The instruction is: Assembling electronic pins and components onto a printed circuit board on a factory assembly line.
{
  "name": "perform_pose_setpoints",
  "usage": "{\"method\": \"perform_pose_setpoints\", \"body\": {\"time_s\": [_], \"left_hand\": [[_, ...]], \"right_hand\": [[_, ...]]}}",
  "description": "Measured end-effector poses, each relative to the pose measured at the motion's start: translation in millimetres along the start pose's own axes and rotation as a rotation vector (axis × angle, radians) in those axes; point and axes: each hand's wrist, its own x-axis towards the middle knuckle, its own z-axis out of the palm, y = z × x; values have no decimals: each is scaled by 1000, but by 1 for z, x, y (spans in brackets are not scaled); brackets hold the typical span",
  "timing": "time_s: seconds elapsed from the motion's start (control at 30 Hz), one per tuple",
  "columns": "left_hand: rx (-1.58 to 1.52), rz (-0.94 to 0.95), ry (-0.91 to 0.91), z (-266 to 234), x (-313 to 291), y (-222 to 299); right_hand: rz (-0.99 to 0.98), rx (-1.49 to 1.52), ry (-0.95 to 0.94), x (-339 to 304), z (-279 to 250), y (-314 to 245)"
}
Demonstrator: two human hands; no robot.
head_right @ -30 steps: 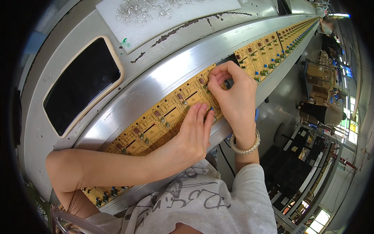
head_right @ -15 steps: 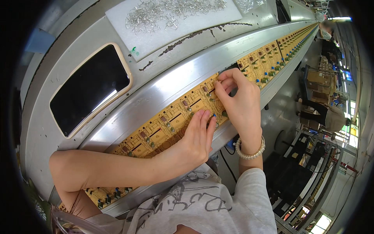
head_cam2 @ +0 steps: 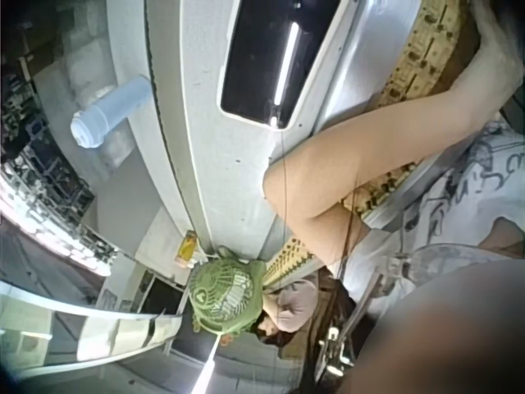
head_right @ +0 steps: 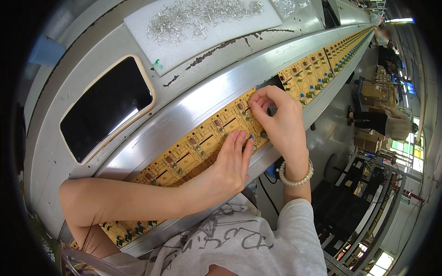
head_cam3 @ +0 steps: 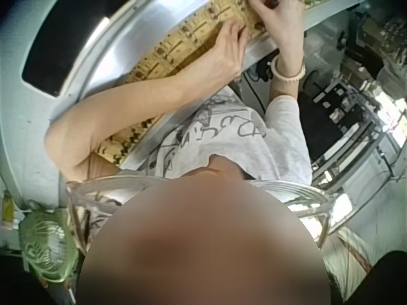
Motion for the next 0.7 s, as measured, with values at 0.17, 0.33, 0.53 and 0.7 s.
{"method": "perform_pose_setpoints", "body": {"time_s": [0.17,0.33,0.53,0.7], "left_hand": [[19,-22,-29,-5,-3,2],[23,13,8,-1,2,-4],[54,-2,-34,-7,-7,0],[35,1,-38,-9,1,-2]], "right_hand": [[-127,16,83,17,-3,-16],[-597,-122,57,82,-6,-31],[-683,-154,30,121,4,-49],[-556,-167,-66,125,-3,-47]]}}
